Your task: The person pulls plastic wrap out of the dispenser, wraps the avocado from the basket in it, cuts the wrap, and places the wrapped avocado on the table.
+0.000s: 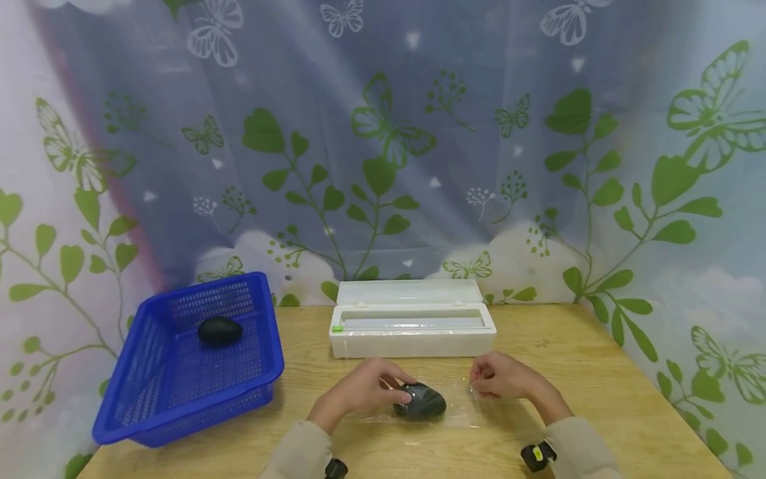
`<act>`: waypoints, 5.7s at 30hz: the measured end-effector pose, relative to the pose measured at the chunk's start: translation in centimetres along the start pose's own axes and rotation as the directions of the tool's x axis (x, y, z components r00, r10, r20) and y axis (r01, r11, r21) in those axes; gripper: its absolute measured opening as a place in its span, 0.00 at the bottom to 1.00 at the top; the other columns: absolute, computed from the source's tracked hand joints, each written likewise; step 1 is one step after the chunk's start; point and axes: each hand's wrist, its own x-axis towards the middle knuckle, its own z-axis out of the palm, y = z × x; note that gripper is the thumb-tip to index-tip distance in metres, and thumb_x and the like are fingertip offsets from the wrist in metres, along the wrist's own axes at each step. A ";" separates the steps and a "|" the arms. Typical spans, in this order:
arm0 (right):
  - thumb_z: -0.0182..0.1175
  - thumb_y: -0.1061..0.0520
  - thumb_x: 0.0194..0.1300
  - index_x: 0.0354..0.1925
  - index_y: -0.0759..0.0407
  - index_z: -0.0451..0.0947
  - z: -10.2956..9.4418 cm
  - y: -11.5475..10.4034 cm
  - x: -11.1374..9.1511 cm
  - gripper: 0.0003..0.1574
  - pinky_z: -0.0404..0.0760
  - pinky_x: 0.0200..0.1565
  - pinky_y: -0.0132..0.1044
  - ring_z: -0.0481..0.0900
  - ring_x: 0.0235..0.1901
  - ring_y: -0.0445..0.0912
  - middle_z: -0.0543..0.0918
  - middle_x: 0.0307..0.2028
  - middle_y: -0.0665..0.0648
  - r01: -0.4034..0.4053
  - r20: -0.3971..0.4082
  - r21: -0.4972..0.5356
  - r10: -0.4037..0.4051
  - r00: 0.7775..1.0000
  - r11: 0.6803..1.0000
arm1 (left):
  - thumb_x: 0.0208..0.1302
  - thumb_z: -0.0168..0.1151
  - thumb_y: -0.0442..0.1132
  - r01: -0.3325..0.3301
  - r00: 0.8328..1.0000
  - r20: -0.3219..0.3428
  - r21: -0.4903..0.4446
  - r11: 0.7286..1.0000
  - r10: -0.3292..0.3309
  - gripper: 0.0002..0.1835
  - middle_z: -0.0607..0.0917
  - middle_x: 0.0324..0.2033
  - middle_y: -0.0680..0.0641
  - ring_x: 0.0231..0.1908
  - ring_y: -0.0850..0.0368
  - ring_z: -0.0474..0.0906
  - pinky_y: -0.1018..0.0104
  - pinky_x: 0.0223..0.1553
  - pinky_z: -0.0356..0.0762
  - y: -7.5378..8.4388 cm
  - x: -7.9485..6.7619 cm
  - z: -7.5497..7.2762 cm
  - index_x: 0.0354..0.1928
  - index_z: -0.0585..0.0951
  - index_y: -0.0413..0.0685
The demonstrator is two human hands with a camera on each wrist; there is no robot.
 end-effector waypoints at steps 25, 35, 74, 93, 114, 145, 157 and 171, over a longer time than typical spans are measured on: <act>0.66 0.60 0.70 0.39 0.60 0.82 -0.6 -2.4 -0.9 0.03 0.83 0.40 0.32 0.83 0.40 0.42 0.87 0.38 0.53 0.060 -0.229 -0.267 -0.124 0.965 0.962 | 0.65 0.72 0.43 0.012 0.998 -0.070 0.032 0.999 -0.010 0.12 0.91 0.49 0.47 0.44 0.57 0.87 0.71 0.44 0.83 -0.3 0.1 0.2 0.48 0.91 0.50; 0.66 0.63 0.69 0.40 0.58 0.87 2.1 -5.8 -0.1 0.04 0.87 0.41 0.34 0.85 0.37 0.35 0.90 0.38 0.58 0.281 -0.066 -0.228 -0.303 0.951 0.932 | 0.68 0.70 0.42 -0.023 0.997 -0.067 0.059 0.998 0.027 0.12 0.91 0.49 0.47 0.45 0.56 0.88 0.72 0.46 0.82 -0.7 0.2 0.1 0.50 0.90 0.47; 0.68 0.63 0.67 0.60 0.67 0.81 5.3 -5.1 2.6 0.24 0.89 0.49 0.39 0.86 0.54 0.56 0.86 0.57 0.64 0.223 -0.012 -0.309 -0.238 0.971 0.925 | 0.62 0.75 0.42 -0.050 0.997 -0.036 0.272 0.961 0.062 0.18 0.88 0.48 0.51 0.49 0.60 0.83 0.69 0.49 0.82 0.6 0.3 0.1 0.54 0.87 0.48; 0.73 0.58 0.63 0.58 0.61 0.82 5.6 -5.3 3.5 0.25 0.86 0.52 0.49 0.86 0.51 0.54 0.88 0.53 0.59 0.162 -0.112 -0.423 -0.229 0.967 0.892 | 0.62 0.73 0.35 -0.064 0.995 -0.056 0.232 0.971 0.079 0.23 0.88 0.52 0.41 0.51 0.49 0.87 0.68 0.53 0.84 -0.5 0.9 0.0 0.59 0.83 0.38; 0.63 0.60 0.71 0.61 0.69 0.79 4.4 -4.0 5.1 0.23 0.88 0.50 0.44 0.87 0.50 0.56 0.86 0.54 0.66 0.228 -0.037 -0.335 -0.255 0.966 0.914 | 0.61 0.77 0.42 0.007 0.992 -0.125 0.229 0.973 0.022 0.23 0.88 0.51 0.46 0.50 0.50 0.85 0.63 0.51 0.84 -0.3 1.1 -0.2 0.56 0.85 0.44; 0.74 0.60 0.61 0.54 0.66 0.81 5.2 -5.6 5.7 0.24 0.84 0.53 0.51 0.86 0.50 0.57 0.88 0.49 0.62 0.123 -0.154 -0.514 -0.233 0.960 0.849 | 0.72 0.64 0.38 0.003 0.992 -0.122 0.208 0.978 0.023 0.18 0.87 0.53 0.40 0.50 0.48 0.86 0.59 0.52 0.86 -1.2 2.3 -0.1 0.59 0.81 0.38; 0.67 0.60 0.68 0.56 0.67 0.79 4.9 -4.1 6.1 0.20 0.84 0.49 0.46 0.86 0.47 0.52 0.88 0.48 0.61 0.201 -0.129 -0.512 -0.306 0.943 0.835 | 0.67 0.69 0.38 -0.048 0.987 -0.137 0.228 0.973 0.081 0.20 0.88 0.54 0.42 0.53 0.48 0.85 0.57 0.57 0.84 -1.7 2.5 -0.1 0.59 0.82 0.40; 0.66 0.63 0.68 0.53 0.65 0.79 4.9 -3.7 6.3 0.17 0.83 0.49 0.46 0.85 0.47 0.51 0.87 0.47 0.59 0.258 -0.081 -0.515 -0.346 0.935 0.818 | 0.74 0.63 0.41 0.003 0.975 -0.217 0.180 0.984 0.037 0.19 0.87 0.57 0.41 0.55 0.46 0.85 0.56 0.55 0.85 -1.3 2.7 0.3 0.62 0.82 0.42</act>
